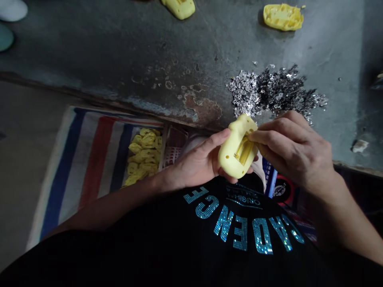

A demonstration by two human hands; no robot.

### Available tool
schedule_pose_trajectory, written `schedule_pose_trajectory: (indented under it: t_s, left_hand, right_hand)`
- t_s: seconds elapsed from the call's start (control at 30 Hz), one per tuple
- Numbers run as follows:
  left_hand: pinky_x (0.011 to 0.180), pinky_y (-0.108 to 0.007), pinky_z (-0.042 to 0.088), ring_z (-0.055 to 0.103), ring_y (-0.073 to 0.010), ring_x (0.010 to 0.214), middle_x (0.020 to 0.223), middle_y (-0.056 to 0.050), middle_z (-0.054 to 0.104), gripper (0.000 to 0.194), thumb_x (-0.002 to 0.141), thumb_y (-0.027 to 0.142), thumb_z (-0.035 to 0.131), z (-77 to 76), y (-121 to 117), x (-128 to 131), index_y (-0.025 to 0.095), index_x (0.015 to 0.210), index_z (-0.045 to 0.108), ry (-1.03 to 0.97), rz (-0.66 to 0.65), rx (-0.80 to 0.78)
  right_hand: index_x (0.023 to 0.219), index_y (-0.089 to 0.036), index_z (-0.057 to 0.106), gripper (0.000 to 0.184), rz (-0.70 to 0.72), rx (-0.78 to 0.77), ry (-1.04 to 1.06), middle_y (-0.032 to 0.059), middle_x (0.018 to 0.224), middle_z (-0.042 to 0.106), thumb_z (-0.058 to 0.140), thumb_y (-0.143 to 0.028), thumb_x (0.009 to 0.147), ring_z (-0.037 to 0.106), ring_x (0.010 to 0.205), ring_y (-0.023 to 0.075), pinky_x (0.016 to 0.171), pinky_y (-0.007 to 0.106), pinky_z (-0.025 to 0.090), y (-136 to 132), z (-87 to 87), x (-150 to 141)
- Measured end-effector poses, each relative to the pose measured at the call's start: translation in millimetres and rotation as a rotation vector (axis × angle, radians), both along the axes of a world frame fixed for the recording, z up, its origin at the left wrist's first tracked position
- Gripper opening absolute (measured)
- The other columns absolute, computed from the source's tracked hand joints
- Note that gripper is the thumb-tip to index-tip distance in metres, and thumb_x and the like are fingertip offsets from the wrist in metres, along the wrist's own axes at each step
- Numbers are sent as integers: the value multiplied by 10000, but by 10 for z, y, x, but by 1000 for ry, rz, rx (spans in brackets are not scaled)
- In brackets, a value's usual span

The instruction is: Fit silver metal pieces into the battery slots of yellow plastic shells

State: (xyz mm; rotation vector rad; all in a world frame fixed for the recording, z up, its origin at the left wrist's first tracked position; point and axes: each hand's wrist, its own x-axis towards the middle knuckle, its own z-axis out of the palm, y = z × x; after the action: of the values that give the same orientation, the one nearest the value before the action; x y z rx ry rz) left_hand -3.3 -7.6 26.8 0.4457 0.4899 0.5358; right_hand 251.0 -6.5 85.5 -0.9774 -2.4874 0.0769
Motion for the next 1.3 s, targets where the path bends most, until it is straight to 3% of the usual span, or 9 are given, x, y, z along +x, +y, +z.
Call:
schedule_pose_trajectory:
  t_s: [0.1, 0.37, 0.57, 0.77, 0.9, 1.17, 1.3]
  left_hand:
    - [563, -254, 622, 896, -329, 1065, 1318, -118, 908, 684, 1007, 770, 842, 14, 0, 4, 250, 1451, 840, -12, -1, 0]
    - [560, -254, 625, 909, -321, 1012, 1335, -143, 904, 669, 967, 735, 888, 53, -19, -6, 232, 1406, 844, -3, 13, -7]
    - [551, -266, 655, 911, -316, 972, 1379, -163, 887, 754, 965, 758, 894, 15, -51, -23, 216, 1481, 798, -4, 53, 29]
    - [663, -322, 744, 919, -310, 1003, 1335, -139, 894, 783, 999, 664, 916, -66, -89, -44, 242, 1612, 670, 3, 79, 126]
    - [621, -298, 721, 919, -321, 1015, 1307, -143, 894, 754, 1051, 707, 838, -109, -89, -38, 244, 1622, 670, -85, 10, 120]
    - [679, -354, 769, 909, -390, 1153, 1392, -195, 870, 871, 1021, 759, 836, -125, -55, -39, 234, 1682, 620, -100, -57, 87]
    - [684, -344, 770, 904, -394, 1181, 1419, -190, 858, 824, 1036, 743, 829, -130, -59, -30, 265, 1677, 630, -89, -47, 101]
  right_hand:
    - [1402, -314, 779, 273, -4, 2, 83, 55, 1135, 837, 710, -207, 1160, 713, 938, 252, 803, 454, 605, -38, -3, -18]
    - [1261, -369, 833, 269, -142, 13, 334, 25, 1081, 877, 760, -158, 1110, 788, 893, 253, 787, 464, 613, -166, -97, -48]
    - [1293, -325, 812, 311, -154, 20, 329, 38, 1084, 854, 858, -138, 1049, 778, 931, 255, 827, 438, 602, -193, -151, -76]
    - [1167, -280, 790, 112, -77, -55, 276, 53, 994, 783, 833, -218, 1085, 712, 906, 264, 805, 440, 576, -98, -115, -66]
    - [1125, -269, 738, 90, -41, -69, 264, 38, 961, 739, 798, -210, 1091, 669, 900, 246, 822, 420, 551, -81, -168, -65]
    - [980, -283, 701, 140, -205, -341, 604, 2, 893, 700, 774, -301, 1098, 628, 840, 220, 812, 412, 505, -174, -307, -98]
    - [988, -285, 694, 133, -236, -407, 652, -2, 899, 687, 763, -301, 1101, 602, 829, 212, 809, 411, 498, -196, -308, -115]
